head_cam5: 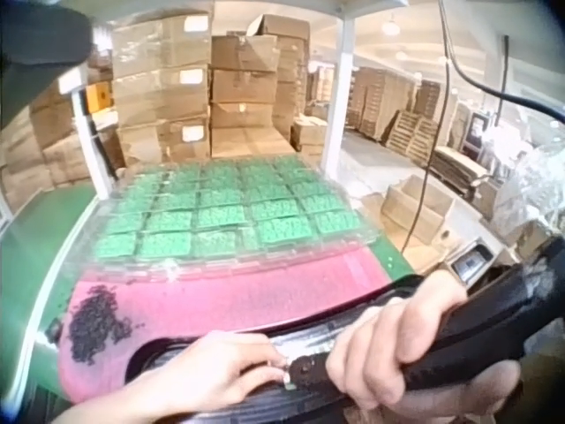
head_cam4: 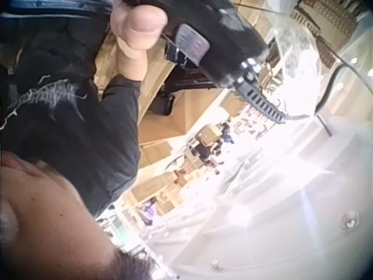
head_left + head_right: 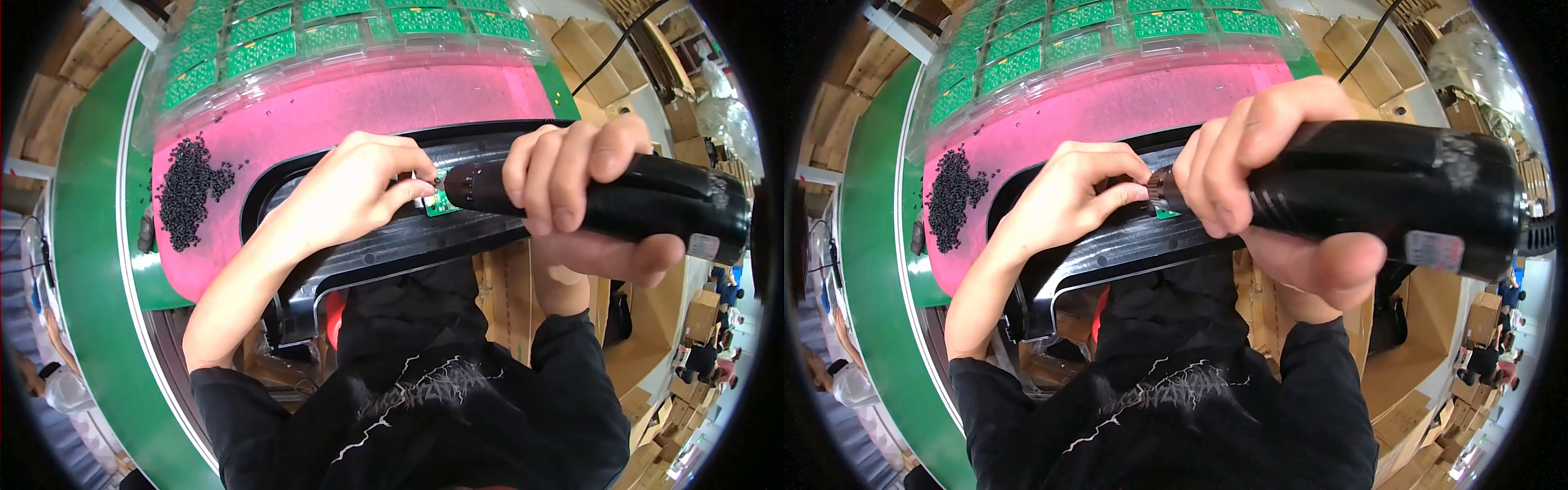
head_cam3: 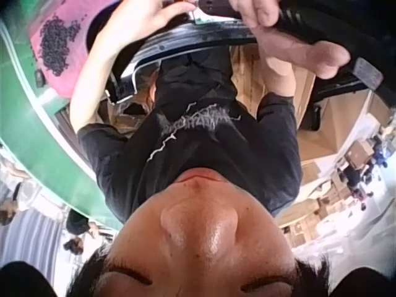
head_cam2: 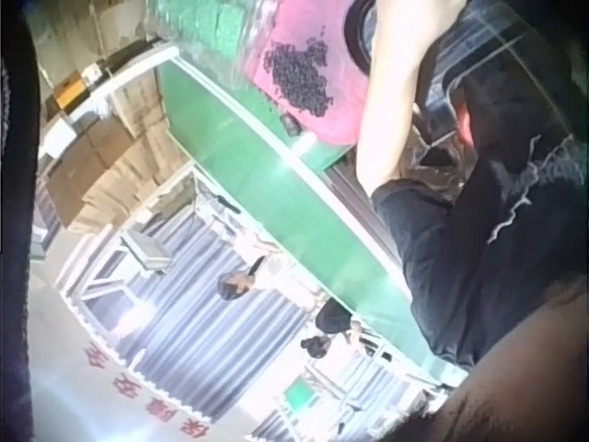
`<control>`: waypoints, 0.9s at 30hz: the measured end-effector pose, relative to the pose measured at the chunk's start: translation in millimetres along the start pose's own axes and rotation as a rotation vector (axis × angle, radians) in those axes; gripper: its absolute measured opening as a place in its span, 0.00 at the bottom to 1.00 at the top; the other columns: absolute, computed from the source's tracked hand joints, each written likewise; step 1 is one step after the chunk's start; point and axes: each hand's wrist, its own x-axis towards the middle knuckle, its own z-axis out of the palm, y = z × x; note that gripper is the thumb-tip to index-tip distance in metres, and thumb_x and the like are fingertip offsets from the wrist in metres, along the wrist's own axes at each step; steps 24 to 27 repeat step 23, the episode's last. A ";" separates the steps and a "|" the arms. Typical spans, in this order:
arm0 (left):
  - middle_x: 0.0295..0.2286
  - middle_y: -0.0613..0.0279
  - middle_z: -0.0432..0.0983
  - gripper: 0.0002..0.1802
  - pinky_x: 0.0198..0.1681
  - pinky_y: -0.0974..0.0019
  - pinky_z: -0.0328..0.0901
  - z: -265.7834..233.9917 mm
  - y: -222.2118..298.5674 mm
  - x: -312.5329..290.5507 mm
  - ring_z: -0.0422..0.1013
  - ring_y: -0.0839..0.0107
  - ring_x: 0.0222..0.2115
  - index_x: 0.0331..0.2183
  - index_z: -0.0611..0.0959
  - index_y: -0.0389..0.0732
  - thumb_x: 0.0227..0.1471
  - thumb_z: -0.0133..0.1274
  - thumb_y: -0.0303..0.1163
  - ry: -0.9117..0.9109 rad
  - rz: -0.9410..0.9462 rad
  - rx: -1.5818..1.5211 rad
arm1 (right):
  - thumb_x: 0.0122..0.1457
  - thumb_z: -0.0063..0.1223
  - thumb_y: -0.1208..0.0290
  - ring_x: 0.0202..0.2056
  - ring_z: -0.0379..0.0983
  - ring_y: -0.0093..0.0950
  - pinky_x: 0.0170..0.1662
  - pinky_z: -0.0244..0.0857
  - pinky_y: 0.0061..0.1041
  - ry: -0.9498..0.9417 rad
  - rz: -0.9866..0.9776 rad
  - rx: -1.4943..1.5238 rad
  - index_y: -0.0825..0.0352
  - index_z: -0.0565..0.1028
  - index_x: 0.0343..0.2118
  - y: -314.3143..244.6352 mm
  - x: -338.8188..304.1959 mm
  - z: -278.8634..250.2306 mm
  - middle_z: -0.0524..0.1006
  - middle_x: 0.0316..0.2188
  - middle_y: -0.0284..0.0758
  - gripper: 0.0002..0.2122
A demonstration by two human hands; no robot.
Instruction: Installing a circuit board into a plastic housing and securing it with an electric screwdriver.
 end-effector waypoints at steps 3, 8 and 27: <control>0.27 0.58 0.79 0.08 0.32 0.68 0.68 -4.1 4.1 1.0 0.74 0.72 0.27 0.32 0.82 0.32 0.46 0.59 0.22 0.019 -0.092 -0.064 | 0.48 0.57 0.38 0.16 0.64 0.18 0.26 0.60 0.21 -0.017 -0.008 0.007 0.62 0.67 0.40 -6.3 1.9 -4.1 0.68 0.19 0.25 0.30; 0.28 0.58 0.79 0.09 0.34 0.71 0.68 -1.7 -1.5 1.9 0.74 0.73 0.27 0.33 0.82 0.32 0.45 0.60 0.23 -0.012 -0.110 -0.193 | 0.48 0.57 0.38 0.17 0.64 0.18 0.28 0.60 0.22 -0.038 -0.027 0.046 0.62 0.66 0.40 -9.7 -1.5 -9.0 0.67 0.19 0.24 0.30; 0.45 0.57 0.70 0.27 0.42 0.63 0.68 7.7 -3.9 -0.5 0.72 0.62 0.39 0.47 0.72 0.39 0.43 0.62 0.26 -0.244 -0.117 0.253 | 0.54 0.47 0.42 0.13 0.59 0.20 0.22 0.56 0.23 0.293 0.251 -0.277 0.68 0.67 0.36 -19.7 -30.4 -46.1 0.66 0.14 0.29 0.27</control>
